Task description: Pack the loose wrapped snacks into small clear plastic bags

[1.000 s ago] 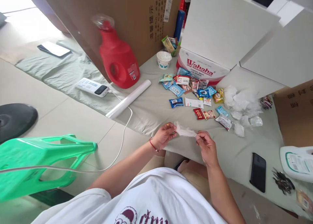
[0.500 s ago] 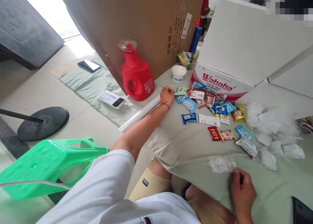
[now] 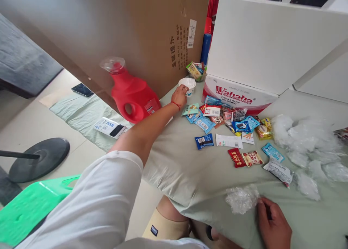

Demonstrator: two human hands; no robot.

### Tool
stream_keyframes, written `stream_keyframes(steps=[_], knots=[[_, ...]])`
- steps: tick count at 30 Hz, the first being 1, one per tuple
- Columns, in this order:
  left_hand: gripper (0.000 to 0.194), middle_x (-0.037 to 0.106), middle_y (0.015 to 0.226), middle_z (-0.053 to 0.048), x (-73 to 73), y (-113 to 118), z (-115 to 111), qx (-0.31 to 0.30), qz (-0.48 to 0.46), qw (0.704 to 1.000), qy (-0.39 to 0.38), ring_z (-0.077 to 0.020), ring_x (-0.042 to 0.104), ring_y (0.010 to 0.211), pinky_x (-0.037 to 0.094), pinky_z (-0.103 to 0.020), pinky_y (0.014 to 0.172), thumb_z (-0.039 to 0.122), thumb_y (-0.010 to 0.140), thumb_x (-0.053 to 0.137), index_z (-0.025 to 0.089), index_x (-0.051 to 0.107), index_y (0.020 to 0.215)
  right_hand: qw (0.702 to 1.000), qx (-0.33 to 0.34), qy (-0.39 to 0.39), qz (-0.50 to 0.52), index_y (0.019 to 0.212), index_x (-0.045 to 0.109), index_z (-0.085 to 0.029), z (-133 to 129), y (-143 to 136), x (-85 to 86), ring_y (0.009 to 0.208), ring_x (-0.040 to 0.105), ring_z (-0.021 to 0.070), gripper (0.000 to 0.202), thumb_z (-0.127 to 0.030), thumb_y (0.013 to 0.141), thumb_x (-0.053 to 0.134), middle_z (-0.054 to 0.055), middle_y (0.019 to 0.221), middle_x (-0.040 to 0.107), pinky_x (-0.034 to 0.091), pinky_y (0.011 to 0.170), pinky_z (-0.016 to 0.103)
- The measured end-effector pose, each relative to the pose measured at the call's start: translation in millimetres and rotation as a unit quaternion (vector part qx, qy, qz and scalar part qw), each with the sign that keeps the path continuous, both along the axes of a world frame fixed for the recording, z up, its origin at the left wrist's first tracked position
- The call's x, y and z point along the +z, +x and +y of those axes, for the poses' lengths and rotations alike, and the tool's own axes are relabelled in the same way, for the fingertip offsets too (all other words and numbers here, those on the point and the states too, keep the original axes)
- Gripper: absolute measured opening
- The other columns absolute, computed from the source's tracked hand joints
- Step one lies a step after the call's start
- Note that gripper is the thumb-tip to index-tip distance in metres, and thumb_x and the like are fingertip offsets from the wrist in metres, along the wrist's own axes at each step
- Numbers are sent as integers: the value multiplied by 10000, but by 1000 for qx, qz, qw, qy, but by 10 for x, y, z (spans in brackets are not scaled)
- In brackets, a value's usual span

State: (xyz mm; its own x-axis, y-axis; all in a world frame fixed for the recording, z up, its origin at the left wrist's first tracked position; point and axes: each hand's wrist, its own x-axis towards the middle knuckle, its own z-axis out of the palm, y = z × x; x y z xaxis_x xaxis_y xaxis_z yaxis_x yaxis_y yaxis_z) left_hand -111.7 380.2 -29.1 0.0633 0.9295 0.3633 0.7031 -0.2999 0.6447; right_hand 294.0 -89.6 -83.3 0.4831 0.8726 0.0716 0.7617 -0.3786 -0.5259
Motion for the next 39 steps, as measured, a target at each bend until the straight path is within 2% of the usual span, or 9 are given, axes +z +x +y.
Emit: stream_keyframes(steps=[6, 11, 15, 20, 24, 29, 34, 37, 39], knots=[[557, 504, 1519, -145, 87, 97, 79, -12, -31, 999, -27, -329, 454, 1392, 316, -458, 1174, 110, 739, 737, 205, 648, 1281, 998, 18, 12, 53, 1238, 660, -202, -31, -79, 111, 840, 703, 272, 703, -770, 846, 529, 114, 1081, 709, 579, 778, 434], [236, 626, 1209, -187, 65, 292, 247, 29, 0, 997, -73, -419, 560, 1269, 383, -552, 1097, 186, 857, 658, 99, 695, 1073, 997, -43, 63, 21, 1234, 659, -177, -154, -45, 397, 859, 675, 251, 725, -782, 855, 532, 148, 1186, 653, 557, 834, 438], [250, 650, 1150, -144, 246, 365, -19, 42, 25, 998, -24, -334, 610, 1217, 415, -458, 1105, 268, 962, 541, 106, 717, 1033, 986, -100, 127, 45, 1110, 709, -185, -119, -5, 592, 861, 660, 230, 563, -688, 884, 597, 137, 1162, 673, 536, 818, 402], [312, 692, 1120, -75, 760, 727, -1037, -44, 26, 993, 111, -210, 659, 1086, 496, -345, 989, 375, 1008, 516, 162, 721, 1109, 925, -108, 164, 325, 1031, 727, -205, 217, -166, 660, 735, 631, 169, 393, -542, 833, 769, 62, 910, 703, 517, 676, 306], [193, 699, 1013, -66, 1007, 1303, -2286, -131, -90, 979, 130, -197, 671, 976, 538, -337, 900, 318, 1000, 553, 205, 710, 996, 791, -8, 158, 591, 1207, 704, -275, 621, -428, 759, 985, 692, 227, 524, -598, 803, 789, 95, 1155, 731, 586, 817, 377], [159, 690, 936, -61, 801, 1981, -3452, -312, -251, 916, -4, -147, 683, 844, 555, -253, 756, 191, 1004, 540, 190, 699, 999, 596, 22, 181, 782, 1418, 603, -305, 669, -545, 865, 1339, 571, 354, 931, -874, 685, 690, 119, 1422, 635, 499, 1072, 602], [199, 709, 1058, -105, 543, 2282, -3840, -367, -233, 900, -22, -171, 691, 952, 566, -281, 849, 186, 1012, 525, 194, 686, 1129, 565, -94, 267, 775, 1441, 585, -349, 381, -237, 776, 1416, 514, 304, 832, -678, 715, 823, 52, 1417, 652, 462, 1154, 548], [413, 639, 1359, -161, 367, 2321, -4068, -387, -149, 906, 91, -277, 603, 1259, 491, -445, 1072, 304, 973, 621, 235, 584, 1378, 564, -122, 319, 752, 1391, 613, -369, 403, 46, 765, 1401, 526, 299, 706, -587, 752, 822, 31, 1414, 653, 513, 1091, 578], [418, 616, 1442, -110, 189, 2355, -4253, -470, -77, 862, 172, -296, 508, 1382, 377, -522, 1178, 395, 970, 618, 293, 592, 1375, 569, -136, 372, 721, 1340, 640, -340, 530, 227, 766, 1393, 526, 307, 641, -589, 770, 793, 39, 1442, 628, 557, 1020, 577]])
